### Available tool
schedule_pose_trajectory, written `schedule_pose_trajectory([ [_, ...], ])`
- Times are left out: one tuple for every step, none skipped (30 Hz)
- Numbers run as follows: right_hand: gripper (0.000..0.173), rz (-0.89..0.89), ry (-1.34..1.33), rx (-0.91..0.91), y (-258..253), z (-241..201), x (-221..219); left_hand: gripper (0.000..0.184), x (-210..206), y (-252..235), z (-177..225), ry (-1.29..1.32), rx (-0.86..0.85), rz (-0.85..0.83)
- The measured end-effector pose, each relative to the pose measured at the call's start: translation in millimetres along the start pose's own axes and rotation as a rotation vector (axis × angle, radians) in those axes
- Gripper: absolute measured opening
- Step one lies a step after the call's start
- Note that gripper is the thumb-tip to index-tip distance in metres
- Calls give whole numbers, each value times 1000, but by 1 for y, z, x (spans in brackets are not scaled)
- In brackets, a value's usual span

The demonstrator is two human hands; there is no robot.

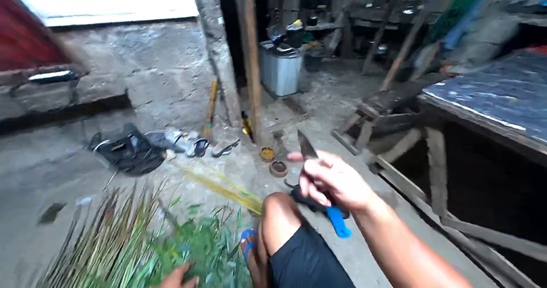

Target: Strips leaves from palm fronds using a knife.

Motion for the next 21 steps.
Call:
schedule_pose_trajectory([
  [41,-104,-110,-134,-2,34,-13,56,-9,-17,-34,46,0,23],
  [42,-178,-196,-248,-1,65,-23,53,-15,-26,-61,126,33,62],
  [42,-223,-246,-351,2,94,-29,49,-23,-25,-79,237,102,134],
  [42,-251,-270,-443,5,121,-34,45,-34,-16,-94,384,211,237],
  [41,-282,-292,-509,7,144,-37,43,-49,-3,-106,527,372,350],
  [40,-314,-309,-542,7,163,-40,43,-65,9,-115,616,559,457],
  [38,-350,-339,-553,5,178,-43,46,-81,22,-116,639,739,499],
  [36,-391,-378,-554,3,188,-43,50,-100,29,-116,666,871,484],
  [34,-442,-416,-554,0,194,-43,54,-124,28,-121,723,953,455],
  [33,-495,-458,-562,-1,196,-41,57,-150,22,-130,797,996,447],
  [31,-532,-505,-577,-3,196,-39,62,-170,16,-139,859,1028,455],
  [30,-551,-557,-594,-5,197,-37,70,-182,13,-144,908,1059,458],
  [31,-567,-611,-610,-8,199,-36,76,-190,10,-150,960,1100,457],
  [31,-577,-654,-610,-10,201,-35,78,-196,9,-154,1012,1140,453],
  [32,-584,-682,-603,-12,202,-35,76,-203,7,-159,1041,1167,435],
  [32,-572,-692,-603,-13,201,-37,71,-211,5,-163,1032,1181,407],
  [30,-524,-681,-622,-12,197,-42,67,-218,6,-165,985,1169,410],
  [27,-434,-625,-650,-12,190,-50,63,-218,9,-159,896,1110,480],
  [24,-313,-513,-684,-16,179,-59,57,-201,13,-137,777,976,627],
  [21,-278,-463,-696,-18,172,-64,53,-160,23,-99,679,822,645],
  [24,-334,-502,-676,-18,170,-62,51,-95,43,-47,611,714,397],
])
Point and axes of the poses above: each hand's wrist, its own y-axis away from the middle knuckle, its own x-axis out of the back of the hand, z = x × y, the point moved 5 cm from there along -y, towards the middle knuckle, and after that the axes turned 3 degrees about y, right-handed, at the moved point
